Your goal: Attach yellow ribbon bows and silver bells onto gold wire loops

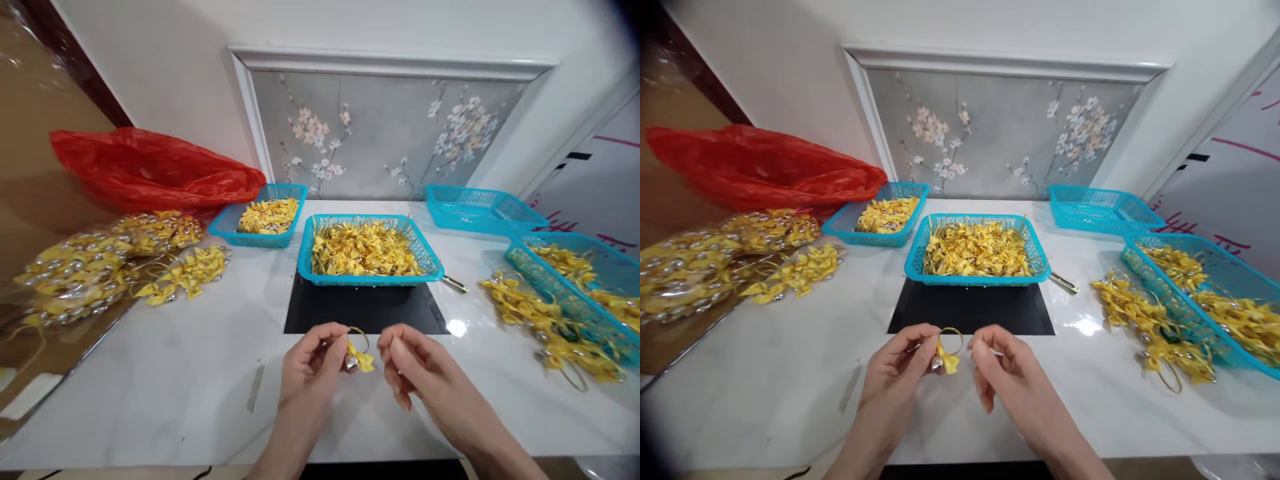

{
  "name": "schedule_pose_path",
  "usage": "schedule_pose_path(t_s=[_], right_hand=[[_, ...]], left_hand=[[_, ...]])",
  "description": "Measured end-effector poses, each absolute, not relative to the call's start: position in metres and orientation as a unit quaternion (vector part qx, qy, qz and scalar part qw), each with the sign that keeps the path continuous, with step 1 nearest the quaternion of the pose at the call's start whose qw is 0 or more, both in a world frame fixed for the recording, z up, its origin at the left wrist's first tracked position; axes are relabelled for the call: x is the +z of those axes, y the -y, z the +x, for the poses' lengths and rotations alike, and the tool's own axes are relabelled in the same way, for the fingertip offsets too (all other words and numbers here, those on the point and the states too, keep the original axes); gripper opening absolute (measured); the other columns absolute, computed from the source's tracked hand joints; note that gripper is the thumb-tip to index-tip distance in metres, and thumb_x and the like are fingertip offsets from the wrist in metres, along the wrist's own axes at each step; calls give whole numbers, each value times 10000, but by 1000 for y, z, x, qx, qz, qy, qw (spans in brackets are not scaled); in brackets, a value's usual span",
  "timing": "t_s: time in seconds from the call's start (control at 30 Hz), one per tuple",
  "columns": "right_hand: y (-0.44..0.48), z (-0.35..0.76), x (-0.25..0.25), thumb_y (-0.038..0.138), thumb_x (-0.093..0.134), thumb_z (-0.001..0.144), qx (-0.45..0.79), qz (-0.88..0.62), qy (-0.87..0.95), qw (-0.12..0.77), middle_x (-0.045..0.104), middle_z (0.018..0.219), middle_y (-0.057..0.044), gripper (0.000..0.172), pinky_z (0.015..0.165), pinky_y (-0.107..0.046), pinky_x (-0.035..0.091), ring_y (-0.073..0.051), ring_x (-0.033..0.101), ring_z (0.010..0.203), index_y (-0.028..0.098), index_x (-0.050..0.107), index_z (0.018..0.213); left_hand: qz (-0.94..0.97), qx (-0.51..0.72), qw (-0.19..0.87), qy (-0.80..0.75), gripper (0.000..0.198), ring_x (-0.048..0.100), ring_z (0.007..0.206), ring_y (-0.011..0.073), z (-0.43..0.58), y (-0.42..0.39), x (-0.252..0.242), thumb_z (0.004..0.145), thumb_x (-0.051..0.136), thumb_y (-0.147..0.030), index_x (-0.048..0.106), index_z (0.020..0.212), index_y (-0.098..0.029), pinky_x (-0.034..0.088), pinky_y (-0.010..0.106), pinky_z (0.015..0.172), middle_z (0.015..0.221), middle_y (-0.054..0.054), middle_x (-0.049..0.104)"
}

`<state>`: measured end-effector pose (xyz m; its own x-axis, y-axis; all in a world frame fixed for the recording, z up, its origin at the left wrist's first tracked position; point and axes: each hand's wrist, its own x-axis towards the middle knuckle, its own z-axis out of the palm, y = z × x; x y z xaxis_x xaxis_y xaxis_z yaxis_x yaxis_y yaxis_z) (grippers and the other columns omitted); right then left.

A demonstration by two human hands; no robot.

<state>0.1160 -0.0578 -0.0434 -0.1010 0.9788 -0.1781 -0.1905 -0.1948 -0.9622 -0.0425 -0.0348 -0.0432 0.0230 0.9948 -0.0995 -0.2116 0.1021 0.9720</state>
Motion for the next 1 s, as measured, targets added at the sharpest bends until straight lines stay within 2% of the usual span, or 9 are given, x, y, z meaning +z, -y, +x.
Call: schedule_pose_path(t_s=[0.13,0.23,0.37,0.5,0.6,0.8,0.9,1.0], right_hand=[[66,111,-41,499,575,877,591,-496,490,407,493,536,60,321,475,-216,373,-91,458,460,180,590,846],[64,109,-35,486,538,901,585,-490,503,406,507,537,44,345,480,-219,370,-93,460,465,178,566,749],[62,107,-33,475,545,907,603,-471,477,432,515,551,35,370,491,-217,376,-87,461,476,170,555,698],[63,102,-41,457,594,890,632,-450,394,493,544,582,27,327,486,-213,365,-81,467,482,160,604,755],[65,100,-48,445,625,875,639,-436,352,526,576,609,16,302,507,-217,377,-81,482,499,155,633,791],[65,104,-50,430,580,905,586,-461,388,543,596,655,1,279,559,-249,452,-118,542,564,164,629,835],[61,119,-51,437,463,955,463,-540,479,515,602,651,-8,320,548,-253,483,-131,571,551,172,599,837],[53,158,-53,413,387,961,205,-674,548,451,637,665,-37,330,534,-267,480,-165,594,564,184,605,867]], left_hand=[[424,516,563,-486,51,592,567,129,-41,35,-39,730,752,-230,740,751,-185,512,206,565,616,-15,667],[429,510,566,-485,137,605,606,136,-42,36,-41,785,709,-314,752,763,-186,522,209,592,665,2,685],[397,516,616,-444,283,653,719,168,-45,37,-45,867,594,-443,742,889,-203,553,244,650,791,34,715],[418,504,638,-406,265,668,778,186,-46,38,-44,844,636,-433,723,973,-219,558,273,726,851,38,725],[464,474,621,-417,242,671,809,205,-46,38,-41,836,650,-404,726,945,-201,544,294,777,872,47,723],[473,477,574,-469,238,652,746,199,-41,39,-35,787,680,-419,749,850,-200,525,247,713,804,51,740],[482,467,549,-498,247,657,717,194,-40,39,-33,741,716,-451,755,803,-216,517,211,684,766,40,742],[493,455,526,-523,315,663,718,205,-41,35,-36,667,754,-520,762,789,-230,526,189,669,730,36,742]])
